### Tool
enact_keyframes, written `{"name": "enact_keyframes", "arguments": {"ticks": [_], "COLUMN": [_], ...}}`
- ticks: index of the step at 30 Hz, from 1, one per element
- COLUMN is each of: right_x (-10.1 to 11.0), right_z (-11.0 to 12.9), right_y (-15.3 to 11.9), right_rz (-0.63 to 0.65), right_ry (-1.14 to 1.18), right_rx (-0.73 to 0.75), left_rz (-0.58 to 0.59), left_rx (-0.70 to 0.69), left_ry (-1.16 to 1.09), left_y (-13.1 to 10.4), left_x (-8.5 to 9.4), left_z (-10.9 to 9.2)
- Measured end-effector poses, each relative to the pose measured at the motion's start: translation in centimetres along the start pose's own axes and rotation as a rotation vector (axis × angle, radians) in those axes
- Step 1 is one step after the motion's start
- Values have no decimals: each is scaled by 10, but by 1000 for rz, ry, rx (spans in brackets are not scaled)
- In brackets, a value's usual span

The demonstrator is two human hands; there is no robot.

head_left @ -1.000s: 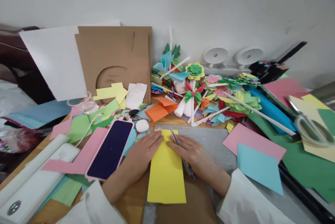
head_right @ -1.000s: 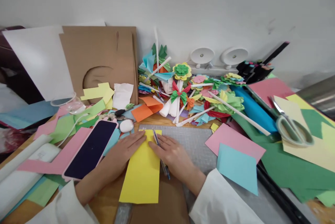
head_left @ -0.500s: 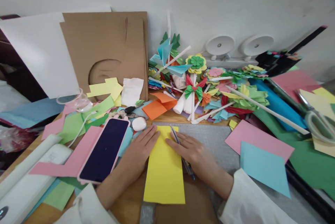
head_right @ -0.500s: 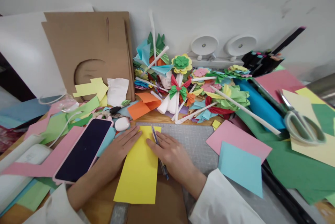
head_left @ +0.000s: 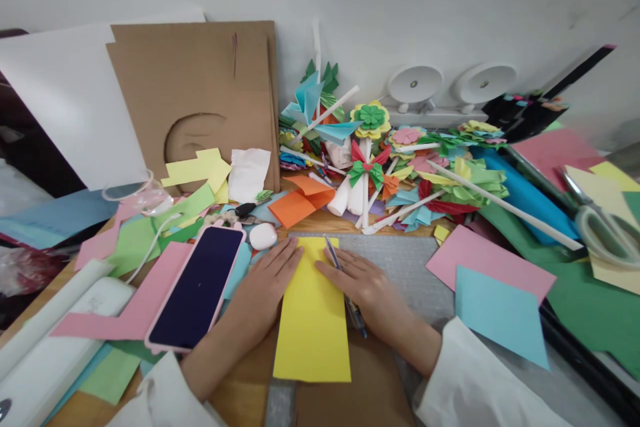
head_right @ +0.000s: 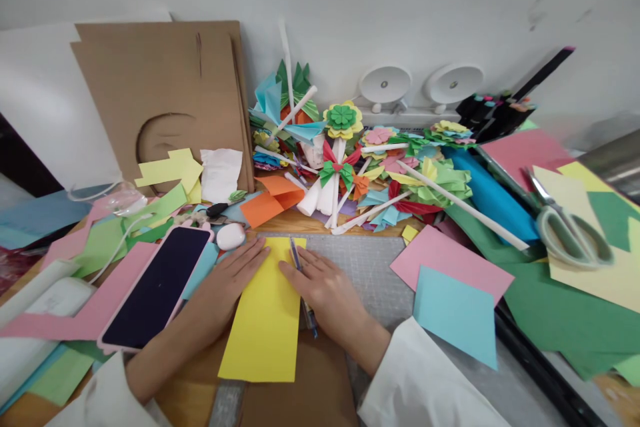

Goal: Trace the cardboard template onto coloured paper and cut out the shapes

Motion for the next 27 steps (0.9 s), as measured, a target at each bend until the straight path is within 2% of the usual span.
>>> {"name": "enact_keyframes", "arguments": {"ticks": [13,27], "right_x": [1,1], "right_z": [0,-2], "right_y": [0,0], "right_rz": [-1,7], "right_ry": [-10,30], "right_rx": [-2,-10], "left_rz": [-43,-38], "left_rx": [13,14], "left_ry": [-77,-108], "left_y": [1,-1], "left_x": [1,-3], "left_z": [0,1]}}
Point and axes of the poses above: each hand's wrist, its own y-axis towards the middle knuckle, its own x-axis out of the back of the hand, z = x × y, the point moved 4 cm from there along y, towards the middle knuckle, and after that the axes turned 1 degree about -z, right-handed, at the moved point
